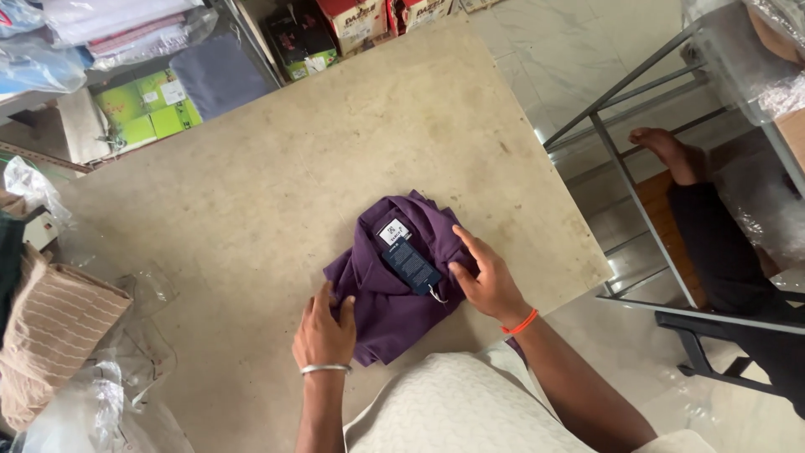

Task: Folding a purple polo shirt and placing it into a clear plastic bag.

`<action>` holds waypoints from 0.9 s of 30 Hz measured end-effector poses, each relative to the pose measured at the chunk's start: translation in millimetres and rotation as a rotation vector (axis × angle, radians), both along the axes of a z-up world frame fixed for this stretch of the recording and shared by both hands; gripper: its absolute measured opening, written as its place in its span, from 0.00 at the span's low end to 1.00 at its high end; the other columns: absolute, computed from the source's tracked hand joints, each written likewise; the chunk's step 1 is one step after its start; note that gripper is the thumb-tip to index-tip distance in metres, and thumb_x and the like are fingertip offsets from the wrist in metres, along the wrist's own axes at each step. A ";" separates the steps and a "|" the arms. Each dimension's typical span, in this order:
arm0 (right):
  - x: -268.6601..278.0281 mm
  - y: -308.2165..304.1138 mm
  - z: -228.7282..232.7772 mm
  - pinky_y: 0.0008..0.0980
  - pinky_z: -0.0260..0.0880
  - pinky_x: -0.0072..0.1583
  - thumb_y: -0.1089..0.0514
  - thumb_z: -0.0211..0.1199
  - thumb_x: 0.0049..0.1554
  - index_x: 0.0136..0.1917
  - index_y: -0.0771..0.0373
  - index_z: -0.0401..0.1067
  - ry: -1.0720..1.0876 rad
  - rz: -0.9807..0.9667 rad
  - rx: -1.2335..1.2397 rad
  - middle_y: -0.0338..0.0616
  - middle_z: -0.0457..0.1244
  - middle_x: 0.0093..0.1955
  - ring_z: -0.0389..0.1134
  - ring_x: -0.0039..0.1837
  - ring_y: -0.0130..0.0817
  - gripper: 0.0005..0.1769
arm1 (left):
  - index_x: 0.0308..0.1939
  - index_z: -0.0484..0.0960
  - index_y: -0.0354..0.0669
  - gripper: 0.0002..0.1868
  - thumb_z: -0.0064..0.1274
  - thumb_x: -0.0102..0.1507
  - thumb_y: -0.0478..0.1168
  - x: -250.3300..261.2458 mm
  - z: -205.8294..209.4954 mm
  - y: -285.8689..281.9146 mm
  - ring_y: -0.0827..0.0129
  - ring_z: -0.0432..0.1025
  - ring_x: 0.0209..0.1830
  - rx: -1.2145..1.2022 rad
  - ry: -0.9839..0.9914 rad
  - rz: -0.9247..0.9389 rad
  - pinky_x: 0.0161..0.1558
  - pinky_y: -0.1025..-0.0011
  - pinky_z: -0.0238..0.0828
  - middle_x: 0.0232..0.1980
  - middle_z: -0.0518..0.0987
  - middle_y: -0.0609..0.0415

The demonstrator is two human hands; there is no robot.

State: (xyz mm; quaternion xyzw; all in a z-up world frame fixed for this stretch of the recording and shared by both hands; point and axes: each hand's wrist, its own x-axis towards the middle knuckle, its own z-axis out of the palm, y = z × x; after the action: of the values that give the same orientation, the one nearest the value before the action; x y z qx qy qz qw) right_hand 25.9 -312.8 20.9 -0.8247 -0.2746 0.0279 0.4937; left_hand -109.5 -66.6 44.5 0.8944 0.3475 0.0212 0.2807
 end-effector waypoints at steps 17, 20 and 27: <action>-5.3 -10.4 -1.3 0.41 0.69 0.67 0.61 0.63 0.59 0.75 0.64 0.63 0.025 -0.080 -0.198 0.56 0.64 0.68 0.68 0.68 0.53 0.32 | 0.58 0.79 0.46 0.17 0.52 0.66 0.46 -7.0 4.6 4.9 0.51 0.76 0.54 0.170 0.144 0.011 0.52 0.55 0.73 0.60 0.79 0.49; -6.6 -0.9 10.1 0.46 0.65 0.68 0.53 0.63 0.61 0.75 0.62 0.63 -0.108 -0.117 -0.352 0.55 0.61 0.71 0.64 0.70 0.53 0.32 | 0.66 0.73 0.37 0.27 0.53 0.65 0.46 5.7 11.8 -21.3 0.49 0.69 0.66 0.278 -0.073 -0.128 0.63 0.54 0.66 0.68 0.73 0.41; -4.4 25.7 5.2 0.61 0.44 0.77 0.45 0.52 0.64 0.78 0.56 0.61 -0.416 -0.014 -0.552 0.58 0.48 0.83 0.46 0.82 0.57 0.32 | 0.76 0.51 0.30 0.51 0.49 0.63 0.64 36.3 -46.4 -52.6 0.46 0.42 0.81 0.095 0.003 -0.413 0.74 0.47 0.37 0.81 0.49 0.36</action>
State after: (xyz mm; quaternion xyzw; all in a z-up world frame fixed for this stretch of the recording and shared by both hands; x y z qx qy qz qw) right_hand 21.5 -287.1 26.1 -0.9171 -0.3455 -0.0709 0.1855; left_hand -73.2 -119.3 -1.9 0.9589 0.1560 -0.0215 0.2361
